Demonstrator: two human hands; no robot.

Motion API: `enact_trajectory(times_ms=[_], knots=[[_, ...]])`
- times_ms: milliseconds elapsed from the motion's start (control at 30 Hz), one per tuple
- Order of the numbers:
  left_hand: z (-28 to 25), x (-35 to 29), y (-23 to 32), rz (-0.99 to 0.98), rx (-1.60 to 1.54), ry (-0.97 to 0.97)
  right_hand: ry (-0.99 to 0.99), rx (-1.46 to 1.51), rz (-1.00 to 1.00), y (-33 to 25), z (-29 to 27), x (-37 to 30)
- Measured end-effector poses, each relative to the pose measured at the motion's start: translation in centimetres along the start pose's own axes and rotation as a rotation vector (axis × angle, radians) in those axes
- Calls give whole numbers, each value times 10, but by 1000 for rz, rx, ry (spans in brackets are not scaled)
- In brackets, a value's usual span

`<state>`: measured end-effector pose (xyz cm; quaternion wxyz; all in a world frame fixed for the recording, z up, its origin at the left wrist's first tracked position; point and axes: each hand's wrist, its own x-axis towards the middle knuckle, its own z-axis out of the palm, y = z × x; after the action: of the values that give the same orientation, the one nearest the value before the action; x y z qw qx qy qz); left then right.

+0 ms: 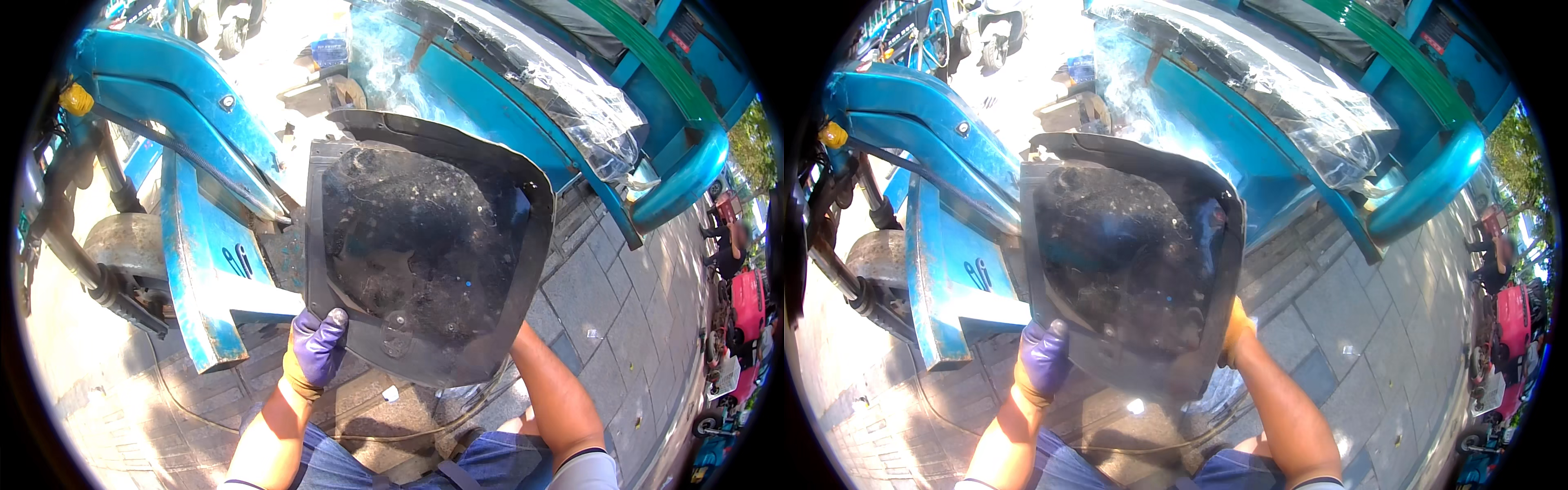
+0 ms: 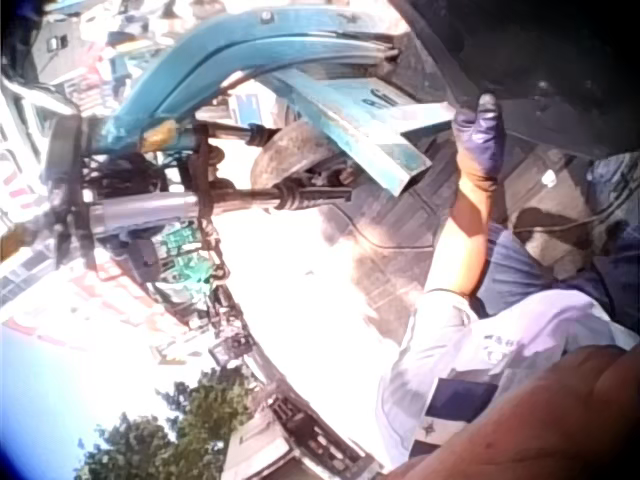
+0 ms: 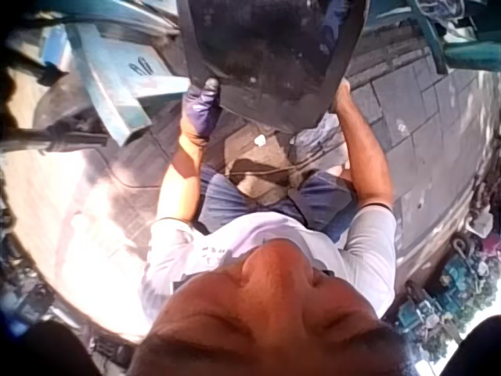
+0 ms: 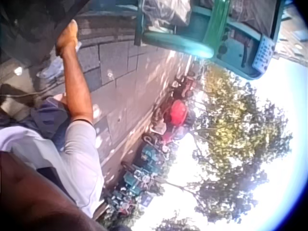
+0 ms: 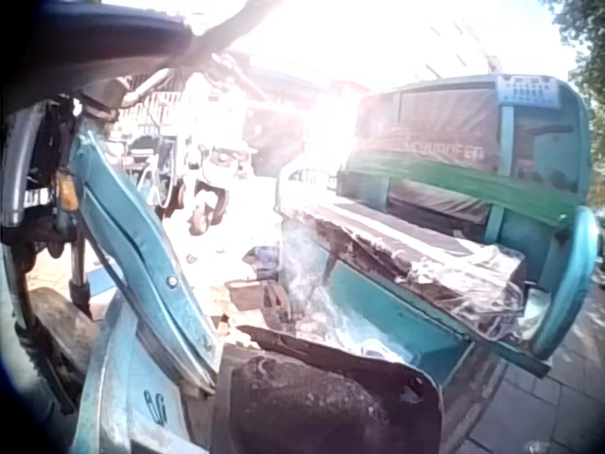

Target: The person welds a black metal part using a handheld welding torch. They hold the part with one hand and the torch with the other, applying heat to specific areas while sparks fly. The person occasionally pauses to inspect the part and reposition it before continuing the welding process.

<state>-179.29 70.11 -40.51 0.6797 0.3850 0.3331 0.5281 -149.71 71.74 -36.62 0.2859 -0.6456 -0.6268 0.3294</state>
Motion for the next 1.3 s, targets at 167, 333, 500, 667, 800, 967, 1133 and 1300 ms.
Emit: enact_trajectory(times_ms=[167,333,500,667,800,967,1133,1300], knots=[[-12,4,-12,21,-513,87,-150,129,210,-6,4,3],[-28,6,-19,-26,-675,-5,-103,66,192,-5,5,3],[-17,3,-14,36,-537,37,-117,37,275,2,3,6],[1,2,2,-23,-120,39,3,-48,-80,19,3,6],[6,-2,3,-73,299,8,16,-101,-159,26,3,2],[1,-1,1,-45,340,-14,-1,-116,-129,19,3,3],[10,2,5,-34,318,21,-2,-137,-158,7,0,1],[11,5,4,70,127,58,-37,-108,-127,-7,-4,-6]])
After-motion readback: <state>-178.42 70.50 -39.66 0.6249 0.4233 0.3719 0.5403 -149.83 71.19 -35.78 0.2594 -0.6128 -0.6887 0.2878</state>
